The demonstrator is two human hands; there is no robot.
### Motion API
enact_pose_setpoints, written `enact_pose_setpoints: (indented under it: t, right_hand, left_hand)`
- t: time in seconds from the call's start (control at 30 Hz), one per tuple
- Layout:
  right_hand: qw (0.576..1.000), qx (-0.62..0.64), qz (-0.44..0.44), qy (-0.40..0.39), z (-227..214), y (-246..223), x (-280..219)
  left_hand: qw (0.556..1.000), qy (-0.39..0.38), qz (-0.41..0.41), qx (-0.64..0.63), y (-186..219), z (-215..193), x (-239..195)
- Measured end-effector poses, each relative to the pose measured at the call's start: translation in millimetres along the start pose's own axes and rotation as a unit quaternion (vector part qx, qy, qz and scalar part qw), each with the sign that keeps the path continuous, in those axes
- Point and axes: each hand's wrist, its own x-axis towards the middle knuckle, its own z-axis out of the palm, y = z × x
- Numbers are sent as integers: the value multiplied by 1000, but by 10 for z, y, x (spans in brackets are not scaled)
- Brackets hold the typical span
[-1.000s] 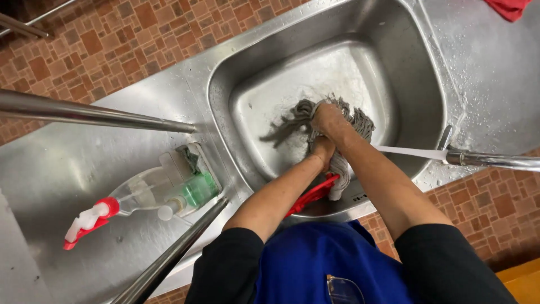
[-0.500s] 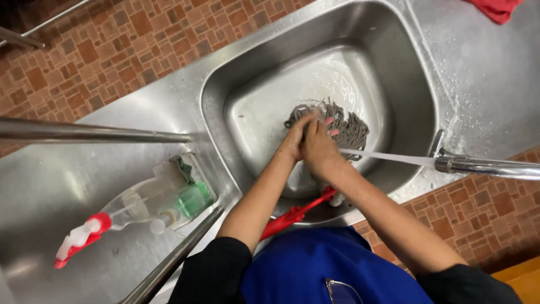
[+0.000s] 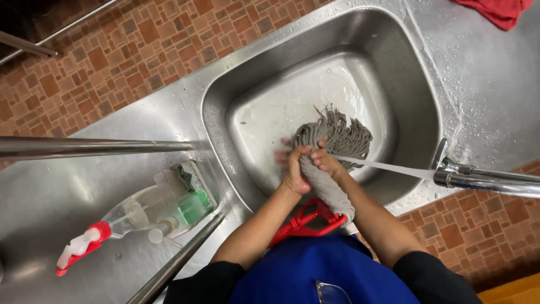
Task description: The person rinses a grey mop head under running water in a stainless steel sink. They repeatedly squeeze and wring the mop head by hand to remove excess water and soap suds.
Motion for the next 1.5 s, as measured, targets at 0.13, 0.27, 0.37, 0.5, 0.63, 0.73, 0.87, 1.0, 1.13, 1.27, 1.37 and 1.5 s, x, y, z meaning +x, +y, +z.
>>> enact_pose_setpoints:
  t: [0.13, 0.27, 0.37, 0.5, 0.63, 0.73, 0.87, 1.0, 1.13, 1.27, 1.37, 1.5]
  right_hand:
    - [976, 161, -98, -112, 521, -192, -78]
    - [922, 319, -127, -178, 365, -398, -28]
    - [987, 152, -42, -12, 299, -502, 38]
    - [868, -439, 26, 232, 870, -949, -154]
    - [781, -576, -84, 226, 668, -919, 143]
    - [778, -583, -54, 226, 712, -739, 255]
    - [767, -594, 11, 241, 710, -557, 379]
    - [753, -601, 69, 258, 588, -426, 388]
    - [743, -605, 116, 261, 700, -543, 57]
    - [626, -756, 105, 159, 969, -719, -475]
    - [620, -770, 96, 116, 667, -795, -561]
    - [943, -258, -17, 207, 32, -448, -409]
  left_hand:
    - [987, -75, -28, -141, -113, -214, -175]
    - [991, -73, -79, -82, -55, -115, -234]
    - [990, 32, -93, 97, 69, 10, -223]
    - [922, 182, -83, 333, 134, 120, 2]
    - [847, 267, -24, 460, 196, -478, 514]
    - [775, 306, -55, 550, 145, -722, 528]
    - [778, 317, -67, 538, 8, -631, 590]
    - [780, 328, -79, 527, -81, -529, 550]
    - [783, 342, -90, 512, 87, -472, 429]
    - [780, 360, -109, 500, 215, -403, 347]
    - [778, 364, -133, 494, 343, -346, 268]
    - [934, 332, 1, 130, 564, -1003, 222]
